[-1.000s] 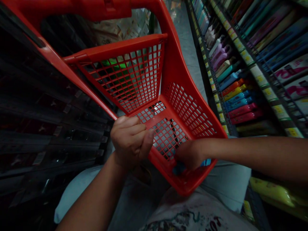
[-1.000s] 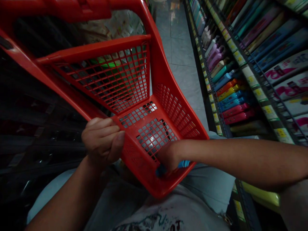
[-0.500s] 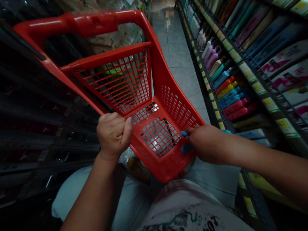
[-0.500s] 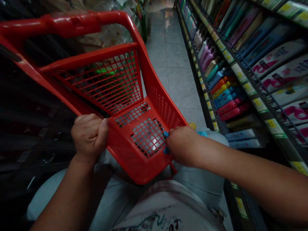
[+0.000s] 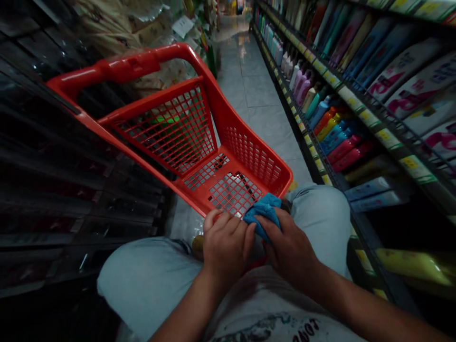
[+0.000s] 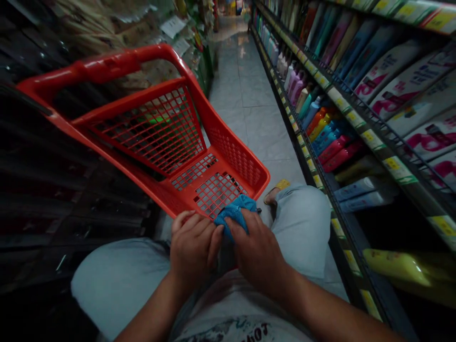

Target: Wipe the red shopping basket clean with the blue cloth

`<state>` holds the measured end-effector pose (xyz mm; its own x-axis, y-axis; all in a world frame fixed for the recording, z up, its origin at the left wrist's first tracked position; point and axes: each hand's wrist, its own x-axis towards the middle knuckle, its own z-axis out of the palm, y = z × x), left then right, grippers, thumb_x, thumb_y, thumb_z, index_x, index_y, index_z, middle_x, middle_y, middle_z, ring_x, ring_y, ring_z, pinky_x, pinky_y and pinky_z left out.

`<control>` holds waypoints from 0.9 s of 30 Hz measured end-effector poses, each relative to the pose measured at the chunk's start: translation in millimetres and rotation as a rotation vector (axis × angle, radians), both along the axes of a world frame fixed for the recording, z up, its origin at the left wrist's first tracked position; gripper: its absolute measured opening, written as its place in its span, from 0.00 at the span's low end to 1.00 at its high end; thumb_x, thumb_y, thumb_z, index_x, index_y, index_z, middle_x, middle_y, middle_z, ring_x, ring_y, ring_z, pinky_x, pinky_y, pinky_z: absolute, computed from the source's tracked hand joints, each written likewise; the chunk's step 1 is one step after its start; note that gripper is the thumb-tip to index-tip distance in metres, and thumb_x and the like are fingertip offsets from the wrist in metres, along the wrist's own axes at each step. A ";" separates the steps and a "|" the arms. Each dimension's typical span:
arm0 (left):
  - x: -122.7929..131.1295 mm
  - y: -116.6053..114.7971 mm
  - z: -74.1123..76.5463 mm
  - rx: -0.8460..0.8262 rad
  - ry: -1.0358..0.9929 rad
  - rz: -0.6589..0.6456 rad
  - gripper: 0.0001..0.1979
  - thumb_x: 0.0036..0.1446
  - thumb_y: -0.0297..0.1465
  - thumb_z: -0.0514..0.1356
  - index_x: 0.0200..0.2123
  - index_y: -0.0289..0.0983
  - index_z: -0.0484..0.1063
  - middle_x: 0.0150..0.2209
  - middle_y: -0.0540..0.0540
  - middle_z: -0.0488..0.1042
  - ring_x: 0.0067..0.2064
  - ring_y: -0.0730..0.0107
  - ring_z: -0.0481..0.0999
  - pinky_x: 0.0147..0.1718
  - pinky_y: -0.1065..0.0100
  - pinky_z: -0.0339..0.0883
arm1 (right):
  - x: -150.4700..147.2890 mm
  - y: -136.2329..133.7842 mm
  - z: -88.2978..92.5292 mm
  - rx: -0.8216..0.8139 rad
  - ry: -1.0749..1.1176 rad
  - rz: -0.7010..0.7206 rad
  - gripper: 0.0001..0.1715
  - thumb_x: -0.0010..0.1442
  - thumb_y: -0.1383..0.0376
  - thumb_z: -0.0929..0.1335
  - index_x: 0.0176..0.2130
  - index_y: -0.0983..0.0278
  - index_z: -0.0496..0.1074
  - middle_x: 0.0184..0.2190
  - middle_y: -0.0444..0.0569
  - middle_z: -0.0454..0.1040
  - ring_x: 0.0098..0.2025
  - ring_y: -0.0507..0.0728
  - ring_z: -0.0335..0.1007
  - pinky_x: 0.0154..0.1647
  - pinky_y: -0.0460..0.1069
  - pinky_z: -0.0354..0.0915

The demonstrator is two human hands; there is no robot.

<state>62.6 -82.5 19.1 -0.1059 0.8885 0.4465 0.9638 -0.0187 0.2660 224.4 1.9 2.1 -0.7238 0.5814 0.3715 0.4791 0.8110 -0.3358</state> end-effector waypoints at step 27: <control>-19.4 8.6 -2.5 0.074 0.235 0.010 0.20 0.67 0.32 0.56 0.20 0.39 0.65 0.18 0.53 0.67 0.27 0.69 0.64 0.41 0.61 0.56 | -39.6 18.7 -121.7 -0.595 0.836 -0.567 0.15 0.53 0.66 0.64 0.43 0.59 0.62 0.39 0.49 0.70 0.44 0.60 0.69 0.52 0.60 0.68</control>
<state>43.2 -73.9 16.6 -0.0006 0.8520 0.5236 0.9993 -0.0195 0.0329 184.8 20.6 -119.6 0.0352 0.9849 0.1696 0.1719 0.1612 -0.9718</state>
